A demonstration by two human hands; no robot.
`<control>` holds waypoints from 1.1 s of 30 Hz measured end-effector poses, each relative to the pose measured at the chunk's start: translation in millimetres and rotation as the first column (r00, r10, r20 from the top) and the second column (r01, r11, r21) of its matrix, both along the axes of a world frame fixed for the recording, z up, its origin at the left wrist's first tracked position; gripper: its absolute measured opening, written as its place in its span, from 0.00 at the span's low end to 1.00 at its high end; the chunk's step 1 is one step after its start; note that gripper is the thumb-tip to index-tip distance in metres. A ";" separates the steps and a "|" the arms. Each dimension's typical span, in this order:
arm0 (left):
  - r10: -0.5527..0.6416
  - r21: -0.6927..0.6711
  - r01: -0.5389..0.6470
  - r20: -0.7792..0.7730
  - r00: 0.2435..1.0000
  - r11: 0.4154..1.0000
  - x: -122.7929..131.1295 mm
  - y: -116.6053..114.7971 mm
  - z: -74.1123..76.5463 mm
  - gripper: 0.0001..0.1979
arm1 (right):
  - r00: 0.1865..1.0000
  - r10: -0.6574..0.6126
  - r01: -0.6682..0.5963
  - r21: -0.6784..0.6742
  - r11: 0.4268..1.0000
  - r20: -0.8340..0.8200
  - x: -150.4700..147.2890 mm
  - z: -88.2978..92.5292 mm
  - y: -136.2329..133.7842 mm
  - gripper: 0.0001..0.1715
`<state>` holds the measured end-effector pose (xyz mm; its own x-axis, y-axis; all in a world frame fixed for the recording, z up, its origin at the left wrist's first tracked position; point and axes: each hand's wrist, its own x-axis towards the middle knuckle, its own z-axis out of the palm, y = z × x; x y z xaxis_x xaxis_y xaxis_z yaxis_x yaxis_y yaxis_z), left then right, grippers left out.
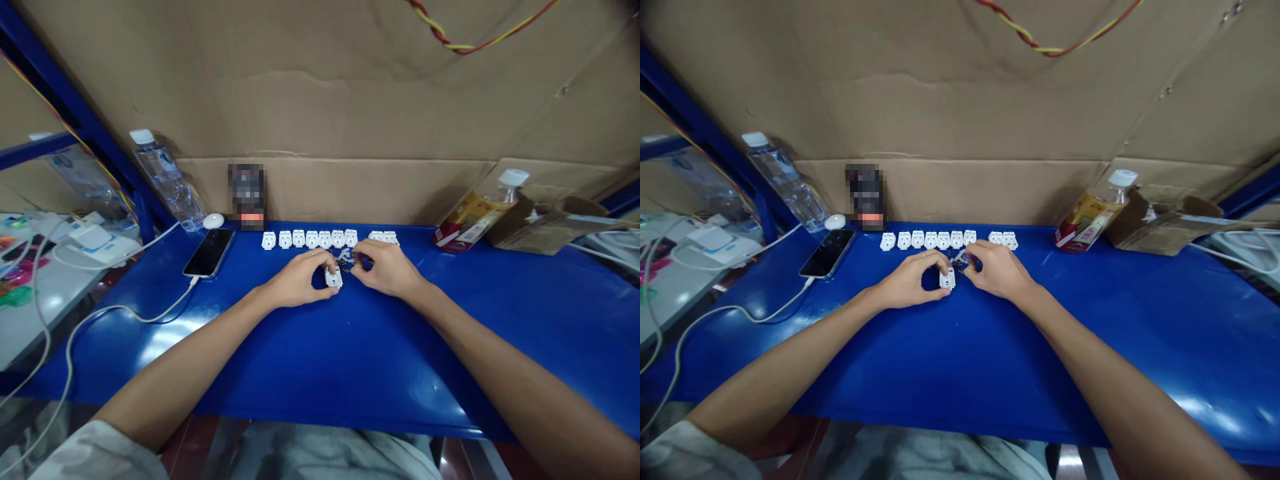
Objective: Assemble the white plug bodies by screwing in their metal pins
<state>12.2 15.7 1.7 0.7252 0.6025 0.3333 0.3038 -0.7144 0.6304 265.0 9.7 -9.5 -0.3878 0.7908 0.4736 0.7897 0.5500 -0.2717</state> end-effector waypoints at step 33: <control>0.004 0.009 -0.003 -0.009 1.000 1.000 0.3 0.6 -1.6 0.12 | 0.985 0.161 -0.161 0.007 0.987 -0.062 11.5 2.9 0.6 0.14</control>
<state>12.5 16.3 0.1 0.7263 0.6020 0.3318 0.3123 -0.7189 0.6210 276.5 10.2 -6.7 -0.4798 0.7196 0.5019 0.6725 0.6691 -0.3164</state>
